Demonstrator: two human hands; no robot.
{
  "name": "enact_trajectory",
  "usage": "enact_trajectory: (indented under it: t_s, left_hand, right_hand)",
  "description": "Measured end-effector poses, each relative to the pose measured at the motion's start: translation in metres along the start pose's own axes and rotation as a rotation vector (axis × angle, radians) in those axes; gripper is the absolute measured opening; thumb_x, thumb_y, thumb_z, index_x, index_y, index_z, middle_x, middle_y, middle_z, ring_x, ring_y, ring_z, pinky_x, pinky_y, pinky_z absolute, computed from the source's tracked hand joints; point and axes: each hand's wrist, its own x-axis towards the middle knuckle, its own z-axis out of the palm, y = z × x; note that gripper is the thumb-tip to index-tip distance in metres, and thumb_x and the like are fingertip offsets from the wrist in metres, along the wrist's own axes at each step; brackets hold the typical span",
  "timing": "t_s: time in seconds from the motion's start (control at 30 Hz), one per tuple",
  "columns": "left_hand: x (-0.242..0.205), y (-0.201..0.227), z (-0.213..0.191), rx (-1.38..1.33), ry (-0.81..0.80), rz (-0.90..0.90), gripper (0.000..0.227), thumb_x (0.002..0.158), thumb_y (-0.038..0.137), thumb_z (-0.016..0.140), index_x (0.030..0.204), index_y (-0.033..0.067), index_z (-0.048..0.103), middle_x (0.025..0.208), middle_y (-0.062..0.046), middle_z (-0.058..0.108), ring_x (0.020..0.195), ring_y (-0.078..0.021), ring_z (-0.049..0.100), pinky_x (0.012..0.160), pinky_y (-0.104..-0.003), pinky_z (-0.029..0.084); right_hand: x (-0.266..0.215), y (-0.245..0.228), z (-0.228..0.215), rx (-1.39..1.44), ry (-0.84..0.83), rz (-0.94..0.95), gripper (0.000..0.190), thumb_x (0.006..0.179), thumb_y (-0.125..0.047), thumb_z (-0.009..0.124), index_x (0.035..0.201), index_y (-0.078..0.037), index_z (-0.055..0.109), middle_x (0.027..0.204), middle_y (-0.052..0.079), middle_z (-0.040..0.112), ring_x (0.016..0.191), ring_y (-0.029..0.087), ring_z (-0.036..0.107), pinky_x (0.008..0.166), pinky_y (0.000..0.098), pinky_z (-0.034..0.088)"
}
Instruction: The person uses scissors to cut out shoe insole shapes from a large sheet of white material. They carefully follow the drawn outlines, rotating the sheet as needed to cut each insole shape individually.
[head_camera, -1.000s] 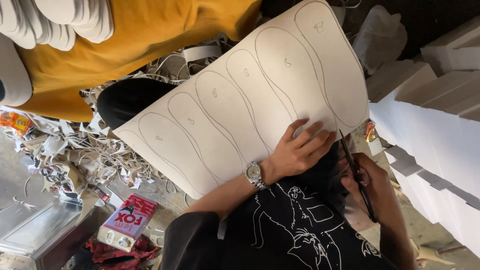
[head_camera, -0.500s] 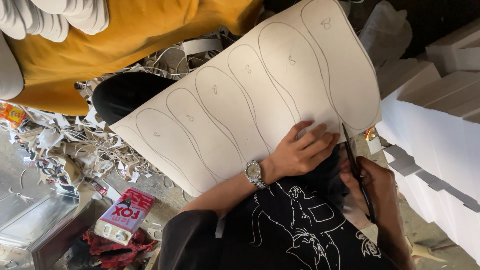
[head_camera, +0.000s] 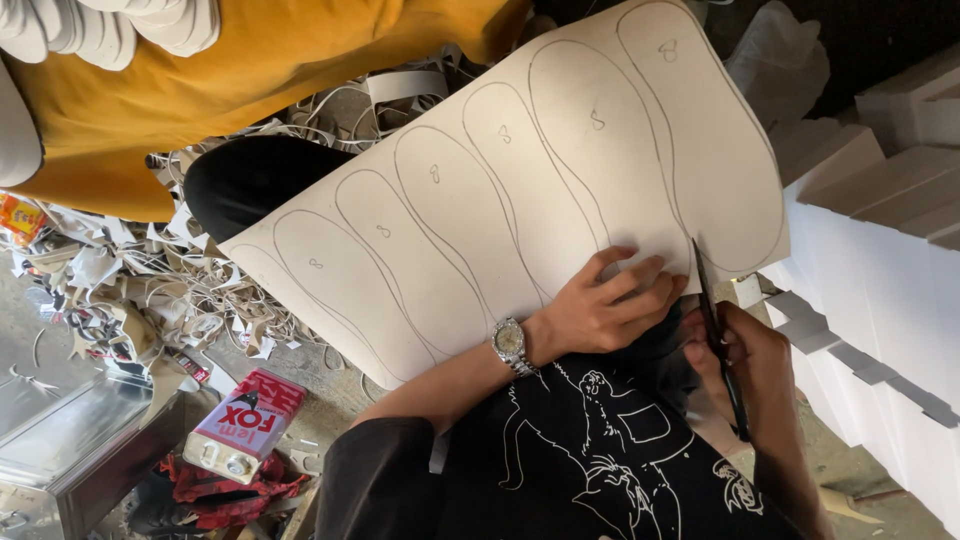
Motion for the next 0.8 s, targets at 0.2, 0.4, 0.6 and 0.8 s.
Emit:
enact_trajectory:
  t_s: [0.2, 0.4, 0.6, 0.8]
  left_hand:
    - [0.003, -0.002, -0.001, -0.032, 0.009, -0.008, 0.011, 0.101, 0.001, 0.064, 0.105, 0.0024, 0.073, 0.104, -0.006, 0.067, 0.107, -0.0237, 0.065, 0.089, -0.041, 0.056]
    - [0.002, -0.001, 0.001, -0.061, 0.032, 0.02, 0.008, 0.099, 0.0, 0.067, 0.099, 0.0026, 0.075, 0.099, -0.003, 0.064, 0.106, -0.0242, 0.065, 0.089, -0.042, 0.056]
    - [-0.003, -0.001, 0.003, -0.052, 0.013, 0.03, 0.011, 0.1, 0.001, 0.065, 0.101, 0.003, 0.076, 0.101, -0.003, 0.066, 0.108, -0.0253, 0.065, 0.091, -0.043, 0.053]
    - [0.001, -0.002, 0.001, -0.056, 0.011, 0.029, 0.012, 0.1, 0.0, 0.063, 0.098, 0.0028, 0.075, 0.099, -0.003, 0.065, 0.106, -0.0252, 0.065, 0.09, -0.043, 0.053]
  right_hand:
    - [0.002, 0.009, -0.001, -0.091, 0.015, -0.027, 0.046, 0.085, -0.052, 0.065, 0.099, -0.009, 0.072, 0.086, 0.001, 0.077, 0.077, 0.012, 0.071, 0.07, 0.0271, 0.051]
    - [0.006, 0.013, -0.001, -0.057, 0.014, -0.029, 0.052, 0.083, -0.059, 0.061, 0.099, -0.01, 0.068, 0.08, -0.001, 0.069, 0.069, 0.011, 0.057, 0.061, 0.0269, 0.045]
    - [0.011, 0.006, -0.005, -0.073, -0.002, -0.09, 0.047, 0.088, -0.054, 0.06, 0.094, -0.007, 0.066, 0.072, 0.0, 0.061, 0.063, 0.011, 0.047, 0.058, 0.0278, 0.038]
    - [0.013, 0.014, -0.009, -0.122, -0.011, -0.111, 0.048, 0.085, -0.05, 0.066, 0.105, -0.007, 0.074, 0.087, 0.003, 0.076, 0.073, 0.013, 0.069, 0.066, 0.0265, 0.051]
